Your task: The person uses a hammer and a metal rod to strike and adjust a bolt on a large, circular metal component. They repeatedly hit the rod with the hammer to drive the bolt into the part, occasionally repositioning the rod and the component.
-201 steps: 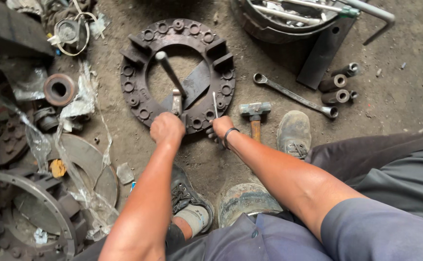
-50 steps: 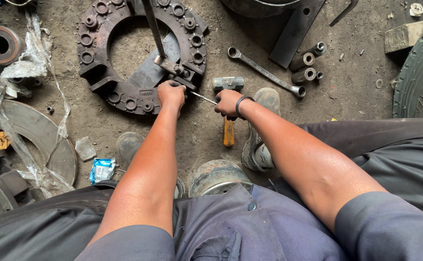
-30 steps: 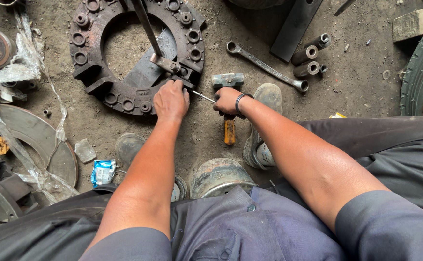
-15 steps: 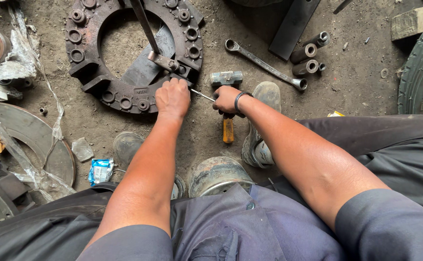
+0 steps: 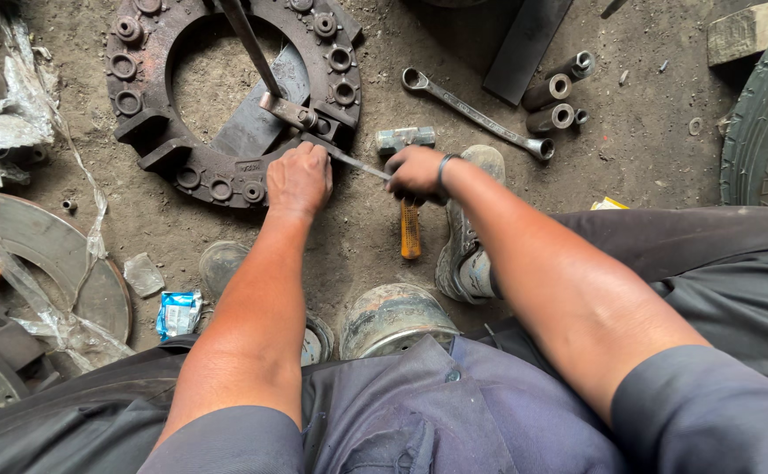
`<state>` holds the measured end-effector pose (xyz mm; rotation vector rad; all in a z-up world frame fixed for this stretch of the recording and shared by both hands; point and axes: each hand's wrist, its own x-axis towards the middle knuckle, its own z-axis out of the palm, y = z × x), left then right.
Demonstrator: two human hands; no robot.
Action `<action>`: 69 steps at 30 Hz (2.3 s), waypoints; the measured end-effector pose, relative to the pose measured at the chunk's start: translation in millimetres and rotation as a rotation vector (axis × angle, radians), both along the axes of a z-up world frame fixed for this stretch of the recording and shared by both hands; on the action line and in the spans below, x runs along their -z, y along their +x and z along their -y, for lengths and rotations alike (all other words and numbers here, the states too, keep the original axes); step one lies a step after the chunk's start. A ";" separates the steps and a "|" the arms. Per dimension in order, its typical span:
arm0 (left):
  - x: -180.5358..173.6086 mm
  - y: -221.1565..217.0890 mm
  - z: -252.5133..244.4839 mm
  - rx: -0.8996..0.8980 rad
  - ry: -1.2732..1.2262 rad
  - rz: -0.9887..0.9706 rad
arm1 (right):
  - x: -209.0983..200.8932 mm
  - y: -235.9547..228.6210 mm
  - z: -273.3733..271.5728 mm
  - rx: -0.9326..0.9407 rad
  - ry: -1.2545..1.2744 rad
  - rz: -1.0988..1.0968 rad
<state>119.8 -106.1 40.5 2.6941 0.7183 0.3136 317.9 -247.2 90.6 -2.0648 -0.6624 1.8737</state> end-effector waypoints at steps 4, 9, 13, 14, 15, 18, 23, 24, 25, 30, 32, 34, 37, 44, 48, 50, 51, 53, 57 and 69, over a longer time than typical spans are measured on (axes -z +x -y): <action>-10.7 0.9 -0.7 -0.042 -0.035 -0.040 | -5.1 28.2 -0.8 0.301 0.079 -0.037; -12.0 4.1 5.7 -0.111 -0.060 -0.065 | 10.9 27.8 -12.6 0.385 0.169 0.379; -4.3 6.3 13.3 -0.156 -0.059 -0.048 | 35.7 18.5 -9.9 -0.025 0.403 0.645; -2.6 6.1 15.0 -0.162 -0.057 -0.033 | 37.9 18.1 -9.7 -0.119 0.464 0.682; -1.1 6.5 15.8 -0.158 -0.041 -0.016 | 38.3 17.2 -10.1 0.047 0.369 0.661; 1.6 2.2 18.0 -0.146 -0.013 0.014 | 37.0 8.5 -10.8 0.194 0.288 0.630; -2.3 6.6 18.2 -0.146 -0.032 -0.002 | 13.4 5.8 -20.8 0.311 0.236 0.419; -4.8 3.2 15.5 -0.132 -0.056 -0.009 | 8.4 1.3 -26.6 0.305 0.242 0.321; -7.7 1.6 11.0 -0.116 -0.082 -0.011 | 3.7 0.6 -31.7 0.299 0.246 0.229; -19.8 -6.9 7.8 -0.183 -0.206 -0.125 | 1.5 -7.2 -34.6 0.121 0.211 0.024; -20.0 -4.5 8.2 -0.236 -0.260 -0.135 | 8.6 -8.8 -24.9 0.114 0.148 0.024; -22.3 -6.3 7.8 -0.295 -0.309 -0.129 | 14.0 -9.5 -10.5 0.057 0.065 0.064; -29.0 -7.7 6.4 -0.275 -0.299 -0.122 | 17.9 -12.7 2.5 0.000 -0.009 0.085; -41.0 1.7 15.6 -0.280 -0.355 -0.177 | 10.9 -16.4 0.2 -0.356 -0.029 0.305; -35.6 10.9 6.1 -0.432 -0.562 -0.198 | 21.2 -19.1 2.5 -0.467 0.004 0.399; -26.6 11.3 4.9 -0.474 -0.622 -0.180 | 35.0 -20.9 4.1 -0.503 0.012 0.414; -21.7 10.5 6.0 -0.496 -0.646 -0.159 | 42.1 -21.6 5.3 -0.528 0.029 0.423; -13.0 10.1 7.9 -0.538 -0.693 -0.117 | 53.5 -21.0 6.2 -0.575 0.064 0.442; -8.4 12.3 9.6 -0.571 -0.673 -0.100 | 58.9 -22.1 2.4 -0.578 0.034 0.439; -32.4 76.0 65.6 -0.483 -1.001 0.063 | 33.8 -26.6 -6.8 -0.519 -0.042 0.393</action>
